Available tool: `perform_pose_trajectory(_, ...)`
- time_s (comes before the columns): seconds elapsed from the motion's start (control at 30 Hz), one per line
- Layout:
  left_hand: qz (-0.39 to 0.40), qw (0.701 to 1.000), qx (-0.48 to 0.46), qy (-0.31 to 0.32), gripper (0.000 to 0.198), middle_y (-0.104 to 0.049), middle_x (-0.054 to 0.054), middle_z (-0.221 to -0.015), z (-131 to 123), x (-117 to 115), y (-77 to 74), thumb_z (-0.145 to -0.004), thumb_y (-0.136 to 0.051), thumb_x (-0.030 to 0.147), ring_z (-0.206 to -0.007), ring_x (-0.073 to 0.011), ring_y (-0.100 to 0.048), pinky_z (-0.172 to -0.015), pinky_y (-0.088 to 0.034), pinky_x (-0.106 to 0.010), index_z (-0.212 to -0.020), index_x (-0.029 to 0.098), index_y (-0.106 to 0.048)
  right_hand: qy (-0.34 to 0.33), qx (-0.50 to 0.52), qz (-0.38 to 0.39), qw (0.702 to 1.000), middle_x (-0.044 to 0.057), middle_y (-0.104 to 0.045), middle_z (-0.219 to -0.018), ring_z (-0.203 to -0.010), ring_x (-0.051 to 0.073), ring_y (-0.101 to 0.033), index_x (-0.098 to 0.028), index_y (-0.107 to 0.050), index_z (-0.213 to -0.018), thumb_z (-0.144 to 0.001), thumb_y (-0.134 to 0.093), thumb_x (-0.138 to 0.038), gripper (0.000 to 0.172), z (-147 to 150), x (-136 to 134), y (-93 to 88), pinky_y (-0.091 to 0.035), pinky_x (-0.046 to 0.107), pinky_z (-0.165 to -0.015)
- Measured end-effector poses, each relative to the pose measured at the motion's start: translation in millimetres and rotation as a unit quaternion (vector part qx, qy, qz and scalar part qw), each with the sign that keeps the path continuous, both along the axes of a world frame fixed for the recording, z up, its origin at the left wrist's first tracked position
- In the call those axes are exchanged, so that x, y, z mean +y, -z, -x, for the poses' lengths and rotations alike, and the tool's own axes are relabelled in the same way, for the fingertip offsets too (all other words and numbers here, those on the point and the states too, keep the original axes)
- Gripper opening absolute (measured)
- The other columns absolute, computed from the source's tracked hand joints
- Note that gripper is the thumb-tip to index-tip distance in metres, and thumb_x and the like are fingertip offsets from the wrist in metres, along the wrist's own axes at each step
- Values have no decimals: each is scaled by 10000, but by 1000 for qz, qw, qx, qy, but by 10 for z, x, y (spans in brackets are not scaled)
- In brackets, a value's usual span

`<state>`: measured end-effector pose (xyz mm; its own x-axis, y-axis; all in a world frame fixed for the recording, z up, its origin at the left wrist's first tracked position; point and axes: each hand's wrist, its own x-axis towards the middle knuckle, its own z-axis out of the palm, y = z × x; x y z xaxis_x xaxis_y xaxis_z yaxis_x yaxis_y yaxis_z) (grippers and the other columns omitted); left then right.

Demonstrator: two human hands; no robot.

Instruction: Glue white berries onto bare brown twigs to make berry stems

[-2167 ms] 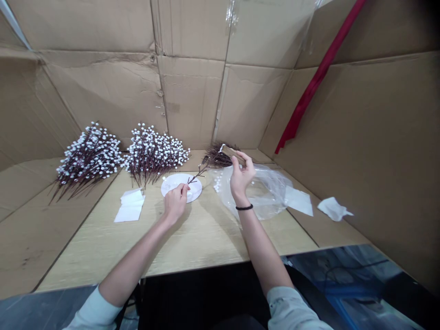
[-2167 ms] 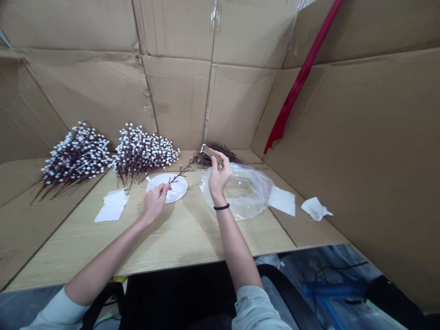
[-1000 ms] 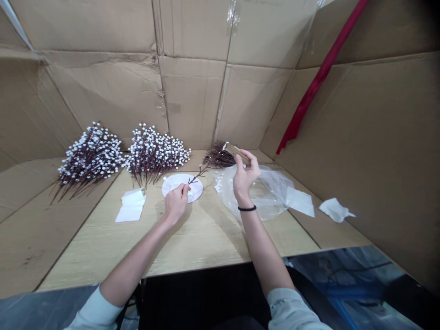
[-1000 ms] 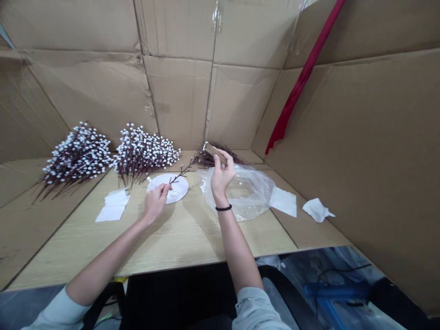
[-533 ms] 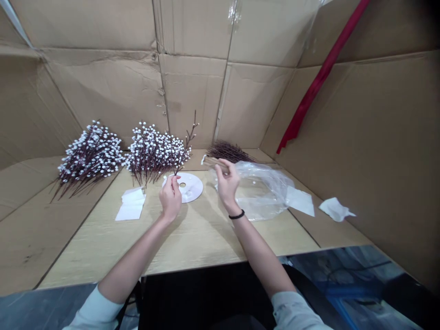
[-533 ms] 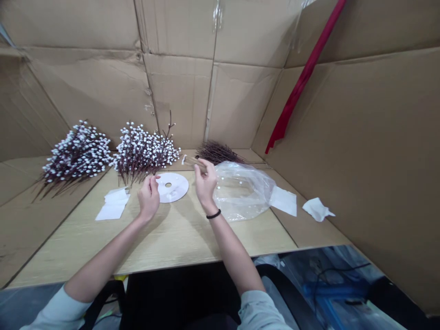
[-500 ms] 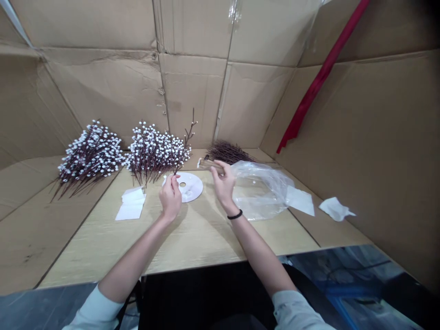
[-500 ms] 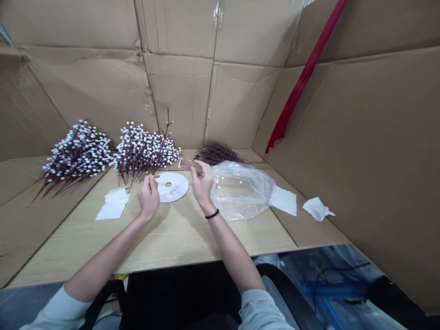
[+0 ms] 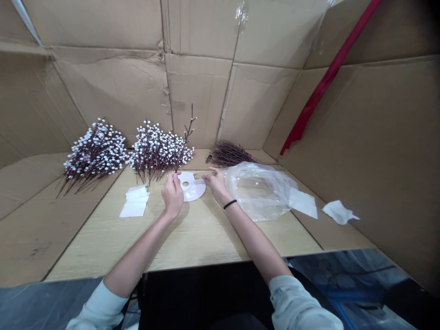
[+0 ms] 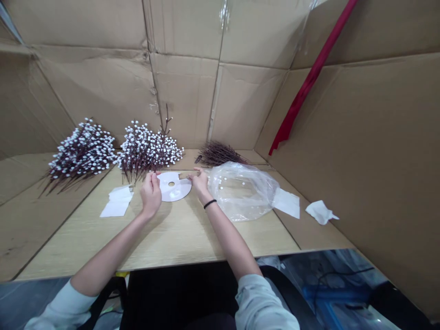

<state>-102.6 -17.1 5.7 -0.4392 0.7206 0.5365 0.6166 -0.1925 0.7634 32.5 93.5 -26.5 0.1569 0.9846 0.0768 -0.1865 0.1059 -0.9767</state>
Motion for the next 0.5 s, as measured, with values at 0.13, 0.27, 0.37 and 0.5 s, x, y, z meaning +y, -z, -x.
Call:
perform_pose_trajectory(0.13, 0, 1000, -3, 11, 350, -615, -57, -881, 12, 10, 6, -902, -213, 320, -796, -147, -559, -725, -396, -257, -944, 181, -531, -8, 113, 51, 992, -49, -565, -577, -589, 100, -590, -184, -465, -732, -592, -543, -33, 220, 117, 202, 115, -523, 260, -676)
perform_pose_trajectory(0.27, -10, 999, -5, 30, 340, -616, -58, -862, 7, 24, 37, -900, -226, 318, -792, -146, -557, -718, -394, -253, -927, 177, -535, -20, 120, 56, 991, -33, -561, -561, -585, 99, -593, -173, -468, -654, -598, -554, -12, 191, 192, 271, 212, -536, 256, -690)
perform_pose_trajectory(0.37, -20, 999, -9, 38, 346, -616, -56, -845, -2, 43, 66, -899, -234, 330, -778, -149, -556, -712, -393, -256, -909, 176, -543, -23, 120, 58, 991, -33, -562, -558, -584, 107, -595, -172, -483, -662, -602, -588, -32, 185, 220, 300, 264, -548, 269, -675)
perform_pose_trajectory(0.5, -36, 999, -19, 37, 348, -617, -56, -818, -6, 65, 82, -896, -246, 334, -755, -153, -556, -698, -391, -263, -899, 172, -553, -27, 114, 52, 992, -36, -561, -571, -577, 91, -594, -163, -499, -684, -617, -598, -56, 161, 213, 329, 288, -548, 255, -701)
